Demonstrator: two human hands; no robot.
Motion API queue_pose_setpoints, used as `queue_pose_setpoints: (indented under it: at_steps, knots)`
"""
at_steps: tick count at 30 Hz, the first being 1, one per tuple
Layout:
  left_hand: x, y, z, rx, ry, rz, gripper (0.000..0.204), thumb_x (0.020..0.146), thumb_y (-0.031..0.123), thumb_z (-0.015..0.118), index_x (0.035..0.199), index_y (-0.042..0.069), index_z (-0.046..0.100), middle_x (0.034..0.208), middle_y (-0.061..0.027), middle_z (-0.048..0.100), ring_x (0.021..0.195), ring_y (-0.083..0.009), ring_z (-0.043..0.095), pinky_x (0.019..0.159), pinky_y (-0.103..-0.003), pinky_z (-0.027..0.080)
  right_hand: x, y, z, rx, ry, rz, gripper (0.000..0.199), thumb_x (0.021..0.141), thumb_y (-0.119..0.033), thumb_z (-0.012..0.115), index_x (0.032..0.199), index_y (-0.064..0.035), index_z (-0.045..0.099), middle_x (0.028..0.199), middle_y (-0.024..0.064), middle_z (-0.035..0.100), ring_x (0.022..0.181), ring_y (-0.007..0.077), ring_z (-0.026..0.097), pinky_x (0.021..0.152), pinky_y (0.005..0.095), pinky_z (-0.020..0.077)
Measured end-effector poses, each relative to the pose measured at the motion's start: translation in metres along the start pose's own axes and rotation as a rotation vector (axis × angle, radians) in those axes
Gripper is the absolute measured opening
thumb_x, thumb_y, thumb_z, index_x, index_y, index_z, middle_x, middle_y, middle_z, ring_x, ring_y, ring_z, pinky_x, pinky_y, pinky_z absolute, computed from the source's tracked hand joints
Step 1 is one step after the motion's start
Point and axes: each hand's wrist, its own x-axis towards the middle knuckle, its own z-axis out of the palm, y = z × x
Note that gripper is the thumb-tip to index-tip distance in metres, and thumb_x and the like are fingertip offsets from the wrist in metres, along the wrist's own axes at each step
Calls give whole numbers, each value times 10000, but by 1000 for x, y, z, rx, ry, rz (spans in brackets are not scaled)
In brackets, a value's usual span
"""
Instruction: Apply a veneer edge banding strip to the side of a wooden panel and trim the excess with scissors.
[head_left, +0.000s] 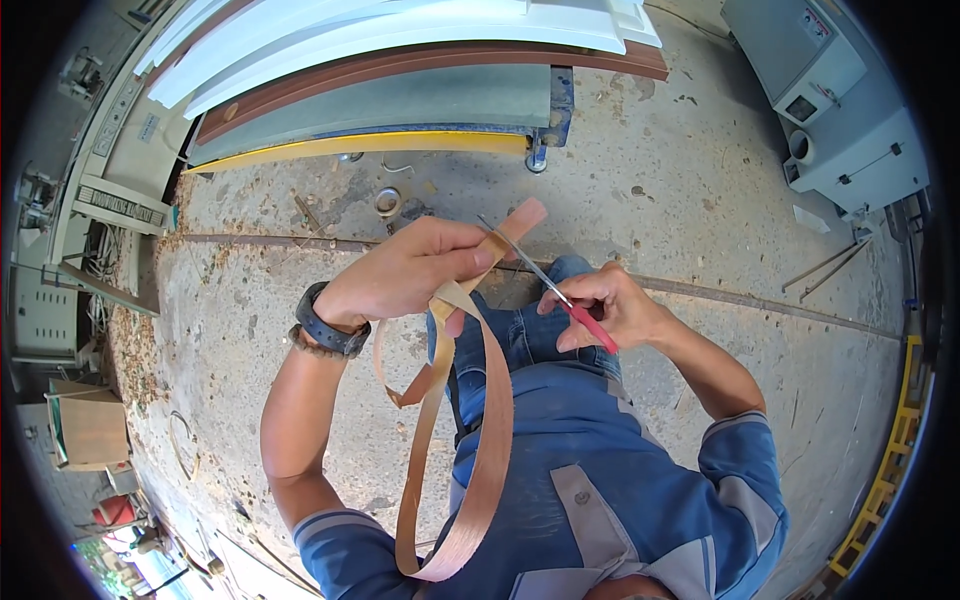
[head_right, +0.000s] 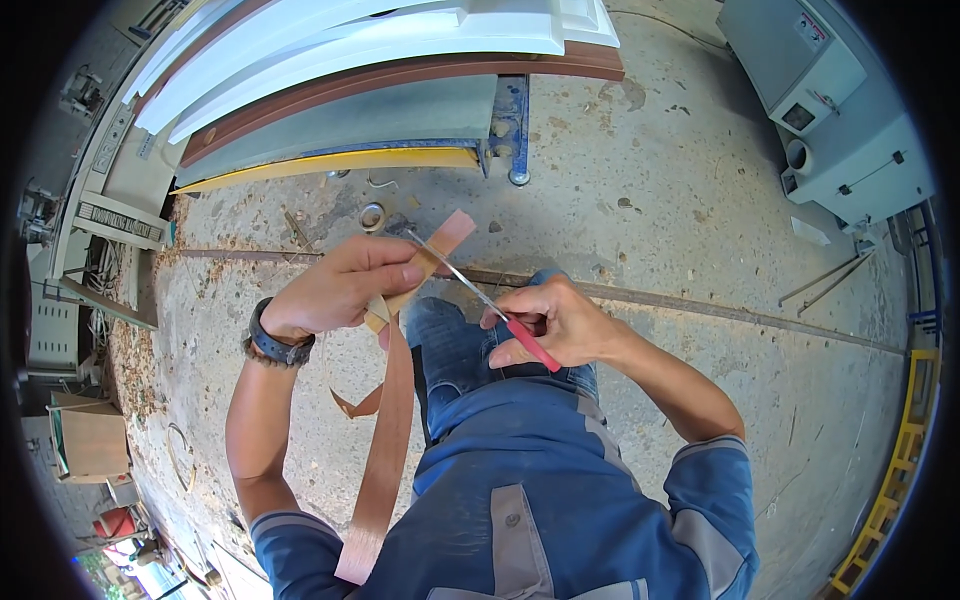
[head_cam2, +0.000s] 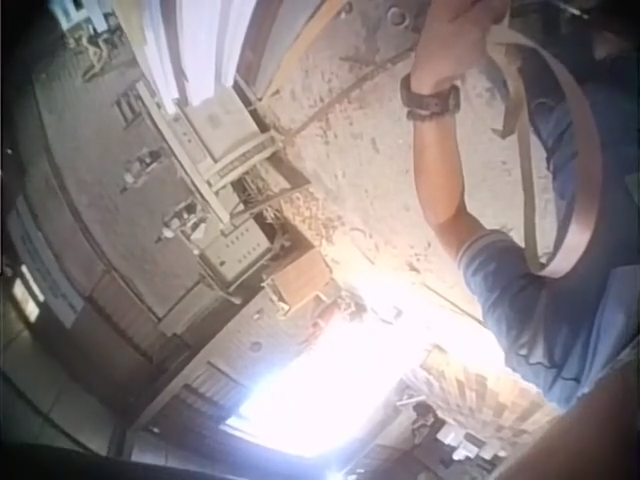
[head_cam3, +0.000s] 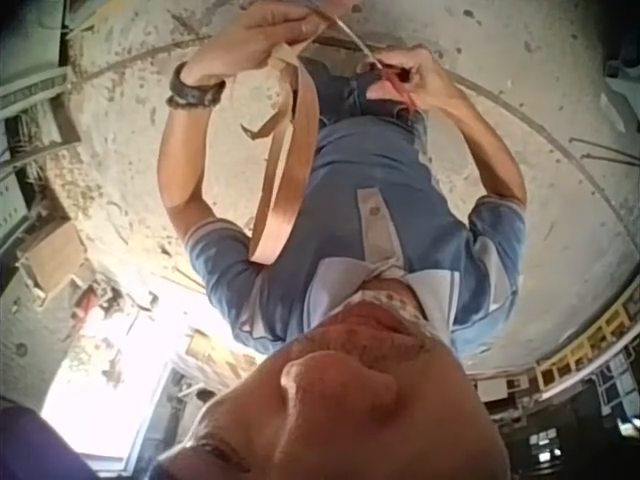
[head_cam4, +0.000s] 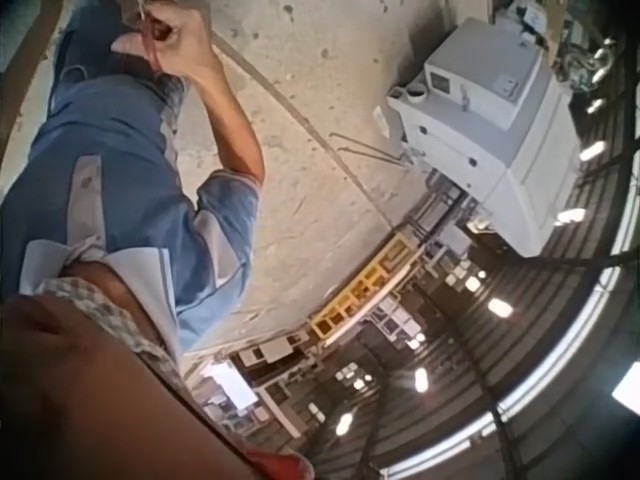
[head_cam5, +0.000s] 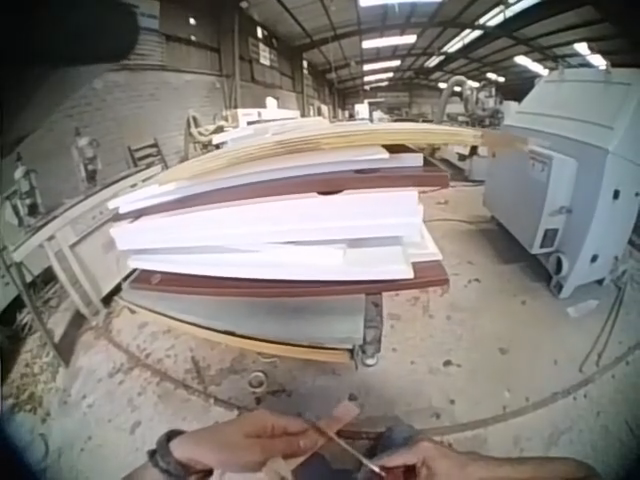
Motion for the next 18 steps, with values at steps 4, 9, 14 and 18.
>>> queue_pose_setpoints:
  at_steps: [4, 9, 14, 18]
  knots:
    - [1, -1, 1, -25, 9, -4, 295, 1054, 215, 517, 1171, -8, 670, 742, 46, 581, 647, -14, 557, 556, -202, 407, -3, 4, 0, -21, 29, -9, 404, 745, -236, 907, 1005, 13, 724, 602, -36, 485, 542, 37, 389, 491, 246, 304]
    - [2, -4, 0, 23, 9, 19, 288, 1048, 219, 531, 1147, -11, 675, 746, 55, 566, 663, -13, 523, 568, -202, 404, -3, 2, -2, -59, 42, -55, 428, 735, -249, 914, 1021, 14, 732, 581, -24, 482, 521, 41, 389, 477, 253, 293]
    - [5, -8, 1, -29, -4, 25, 286, 1046, 224, 538, 1122, -13, 679, 753, 60, 556, 692, -14, 478, 590, -207, 398, -5, 6, 1, -50, 78, -78, 433, 729, -253, 919, 1014, 15, 735, 572, -20, 481, 509, 42, 389, 468, 256, 288]
    - [6, -6, 0, 46, 15, 32, 281, 1048, 218, 531, 1123, -12, 674, 751, 56, 551, 674, -17, 500, 582, -204, 404, -4, 7, 0, -53, 84, -77, 425, 728, -249, 919, 1008, 14, 737, 565, -21, 476, 504, 41, 392, 465, 256, 286]
